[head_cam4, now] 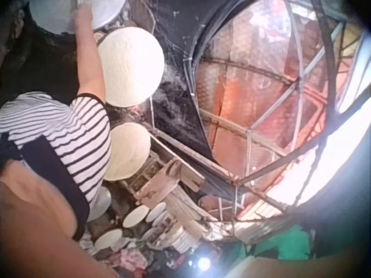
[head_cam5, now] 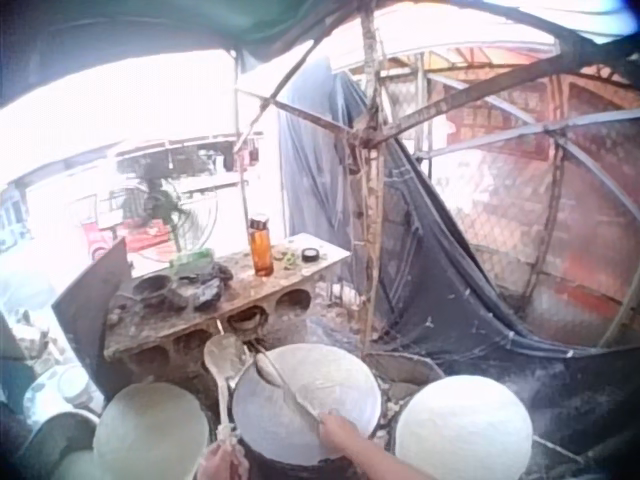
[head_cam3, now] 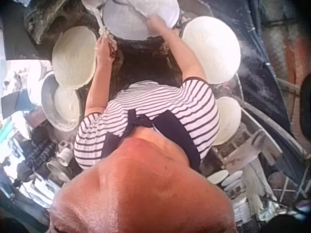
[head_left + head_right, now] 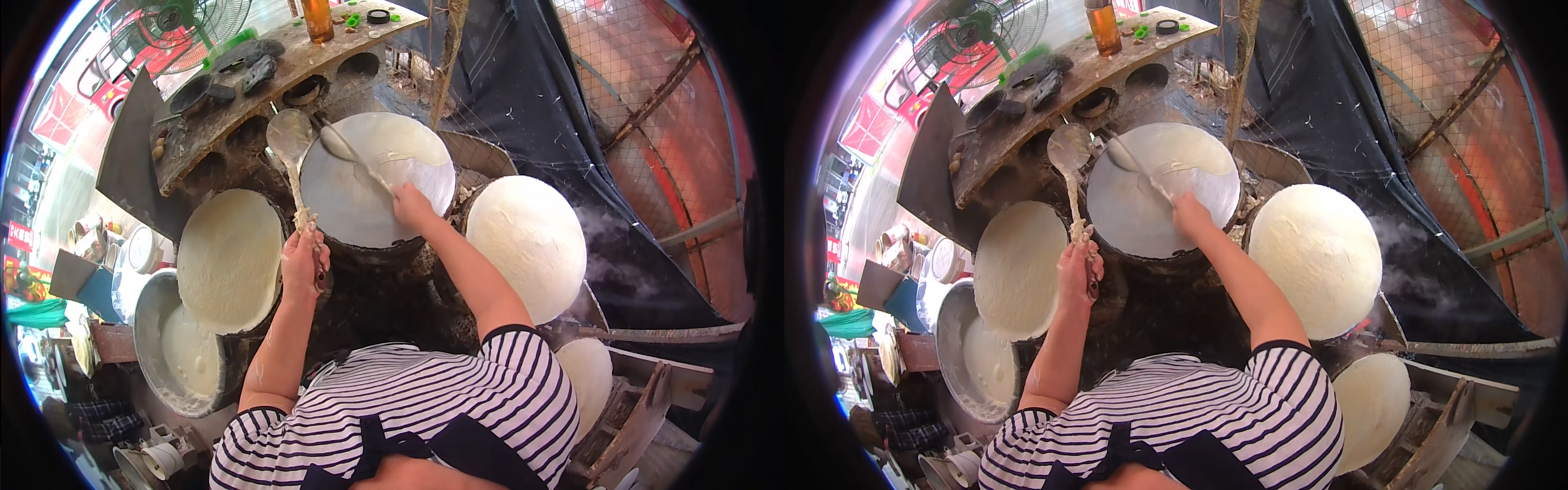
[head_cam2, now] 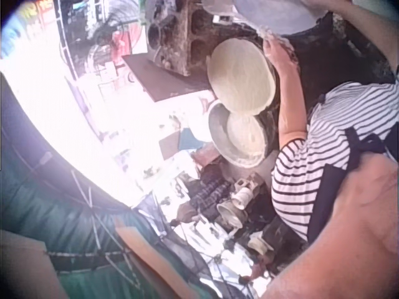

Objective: The person ladles batter onto multiple hot griddles, spreads it into thin crepes, and removes cooked crepes to a stack. They repeat this cycle across several griddles using a ladle and a wooden spreader.

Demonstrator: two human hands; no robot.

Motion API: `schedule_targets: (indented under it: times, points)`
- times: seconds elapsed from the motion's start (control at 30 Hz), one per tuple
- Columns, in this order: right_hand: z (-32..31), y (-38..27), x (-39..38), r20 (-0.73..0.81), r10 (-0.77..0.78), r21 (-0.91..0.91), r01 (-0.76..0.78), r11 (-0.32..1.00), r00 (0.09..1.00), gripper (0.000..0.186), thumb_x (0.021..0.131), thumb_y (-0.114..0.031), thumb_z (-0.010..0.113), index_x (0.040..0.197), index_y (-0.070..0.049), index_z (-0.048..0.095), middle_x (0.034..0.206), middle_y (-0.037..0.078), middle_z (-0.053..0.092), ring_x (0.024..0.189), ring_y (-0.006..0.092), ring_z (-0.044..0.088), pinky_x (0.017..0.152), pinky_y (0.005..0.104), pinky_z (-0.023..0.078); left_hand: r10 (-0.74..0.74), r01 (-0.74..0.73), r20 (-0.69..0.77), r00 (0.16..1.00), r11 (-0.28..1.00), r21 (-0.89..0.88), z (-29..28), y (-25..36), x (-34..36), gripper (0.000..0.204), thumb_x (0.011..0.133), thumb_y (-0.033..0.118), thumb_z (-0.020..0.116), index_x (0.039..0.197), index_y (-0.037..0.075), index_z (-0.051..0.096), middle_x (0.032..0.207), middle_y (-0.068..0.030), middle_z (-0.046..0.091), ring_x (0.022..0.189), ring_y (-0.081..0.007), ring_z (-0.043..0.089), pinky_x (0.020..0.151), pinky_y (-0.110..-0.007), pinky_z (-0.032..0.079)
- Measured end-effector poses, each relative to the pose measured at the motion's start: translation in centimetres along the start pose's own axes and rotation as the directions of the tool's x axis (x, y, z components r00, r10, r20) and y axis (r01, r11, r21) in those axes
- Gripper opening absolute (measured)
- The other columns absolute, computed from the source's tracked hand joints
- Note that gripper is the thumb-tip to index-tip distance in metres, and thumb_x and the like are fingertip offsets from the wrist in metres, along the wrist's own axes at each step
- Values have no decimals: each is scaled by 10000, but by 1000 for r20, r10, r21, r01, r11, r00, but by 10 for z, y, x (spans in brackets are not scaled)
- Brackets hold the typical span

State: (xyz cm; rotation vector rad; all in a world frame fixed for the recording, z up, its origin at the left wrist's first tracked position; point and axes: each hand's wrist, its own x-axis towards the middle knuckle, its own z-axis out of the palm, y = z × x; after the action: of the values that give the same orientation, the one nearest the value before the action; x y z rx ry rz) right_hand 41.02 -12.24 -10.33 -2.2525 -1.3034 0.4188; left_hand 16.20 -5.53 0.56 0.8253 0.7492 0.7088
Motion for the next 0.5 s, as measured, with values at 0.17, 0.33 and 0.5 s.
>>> schedule_targets:
  times: [0.17, 0.33, 0.5]
  points:
    - [-17, 14, -14, 6, -50, 1, 50, 999, 999, 289, 826, -147, 456, 1087, -116, 579, 1010, 201, 520, 907, 379, 562, 779, 453, 469, 13, -13, -29, 999, 1000, -18, 3, 7, -11, 185, 911, 214, 546, 1011, 58, 563, 710, 4, 520, 442, -84, 439, 358, -219, 356]
    - [-23, 14, 32, -152, 10, -49, -18, 999, 988, 171, 830, -152, 477, 950, -100, 587, 903, 186, 530, 842, 380, 551, 726, 452, 470, 22, -23, -47, 999, 999, -22, 7, 7, -17, 190, 913, 211, 543, 1028, 60, 557, 712, 4, 518, 445, -83, 441, 359, -220, 357]
    - [-27, 36, 8, 85, -213, 41, 210, 977, 973, 251, 832, -165, 483, 1049, -136, 604, 918, 175, 530, 876, 352, 554, 737, 423, 461, 33, -36, -68, 997, 999, -39, -3, 11, -19, 214, 915, 209, 538, 1064, 55, 551, 712, 4, 513, 447, -82, 445, 362, -220, 358]
